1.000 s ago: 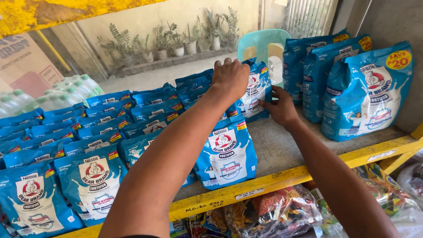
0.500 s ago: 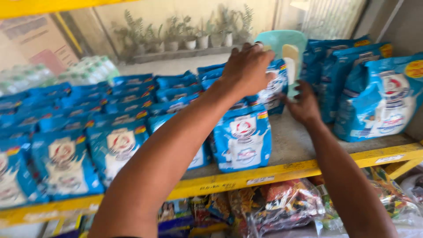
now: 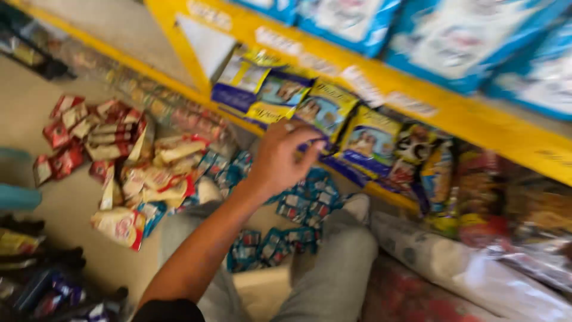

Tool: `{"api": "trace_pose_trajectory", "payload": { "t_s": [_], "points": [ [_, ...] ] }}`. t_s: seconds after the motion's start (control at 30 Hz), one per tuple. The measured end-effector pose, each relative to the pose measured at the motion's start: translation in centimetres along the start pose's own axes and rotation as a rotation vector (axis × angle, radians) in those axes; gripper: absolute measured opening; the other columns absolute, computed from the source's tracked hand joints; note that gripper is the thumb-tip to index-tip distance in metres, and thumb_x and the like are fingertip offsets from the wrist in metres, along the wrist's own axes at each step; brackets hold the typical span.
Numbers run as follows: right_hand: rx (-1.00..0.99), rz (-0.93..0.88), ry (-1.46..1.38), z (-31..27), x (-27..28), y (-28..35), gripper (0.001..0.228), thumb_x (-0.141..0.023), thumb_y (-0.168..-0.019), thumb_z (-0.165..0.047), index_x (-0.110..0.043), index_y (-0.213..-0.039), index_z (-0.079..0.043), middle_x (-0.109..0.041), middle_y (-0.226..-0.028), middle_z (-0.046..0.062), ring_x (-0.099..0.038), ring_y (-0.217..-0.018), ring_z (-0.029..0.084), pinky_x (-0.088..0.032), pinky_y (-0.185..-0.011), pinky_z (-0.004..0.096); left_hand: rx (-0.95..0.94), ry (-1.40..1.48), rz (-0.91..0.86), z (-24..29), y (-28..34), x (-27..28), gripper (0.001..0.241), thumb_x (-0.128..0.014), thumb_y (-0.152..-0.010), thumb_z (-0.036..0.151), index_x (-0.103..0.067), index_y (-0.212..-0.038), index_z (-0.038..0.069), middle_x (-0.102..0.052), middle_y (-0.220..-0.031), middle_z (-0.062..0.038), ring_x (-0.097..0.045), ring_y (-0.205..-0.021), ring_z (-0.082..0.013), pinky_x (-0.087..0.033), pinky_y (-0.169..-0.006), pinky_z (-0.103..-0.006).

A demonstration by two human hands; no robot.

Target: Restocking and organizing milk powder and creamer packets on store shelves.

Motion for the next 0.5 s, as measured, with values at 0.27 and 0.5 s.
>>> {"api": "trace_pose_trajectory", "payload": {
  "t_s": [0.27,0.5],
  "points": [
    [0.12,-0.663,-0.205,-5.2,-29.3,1.2,0.029,-0.081,-0.079,-0.019,-0.068,-0.104,-0.01,-0.07,-0.104,0.009,-0.069,-0.096,0.032,-0.057,-0.081,0.042,1.146,0.004,-0.009,-24.4,31.6,-5.1,0.016,-0.067,-0.083,0.019,-0.078,-0.087,0.008,-0.076,-0.086,-0.018,-0.076,-0.083,-0.0343,-0.059,-0.074,-0.0441],
    [-0.302,-1.37,-0.151,6.4,-52.1,17.2,0.056,-0.074,-0.086,-0.042,-0.062,-0.131,-0.01,-0.066,-0.126,0.016,-0.062,-0.117,0.037,-0.052,-0.094,0.047,1.604,-0.175,-0.265,-32.4,50.9,-17.4,0.032,-0.064,-0.083,0.027,-0.076,-0.081,-0.002,-0.072,-0.094,-0.029,-0.072,-0.093,-0.0457,-0.057,-0.087,-0.0512]
  ]
}}
Point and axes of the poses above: each hand's wrist, its own y-axis away from the middle knuckle, its own x-axis out of the back of the hand, z = x × y, the point moved 1 cm from there along -y, towards the middle knuckle
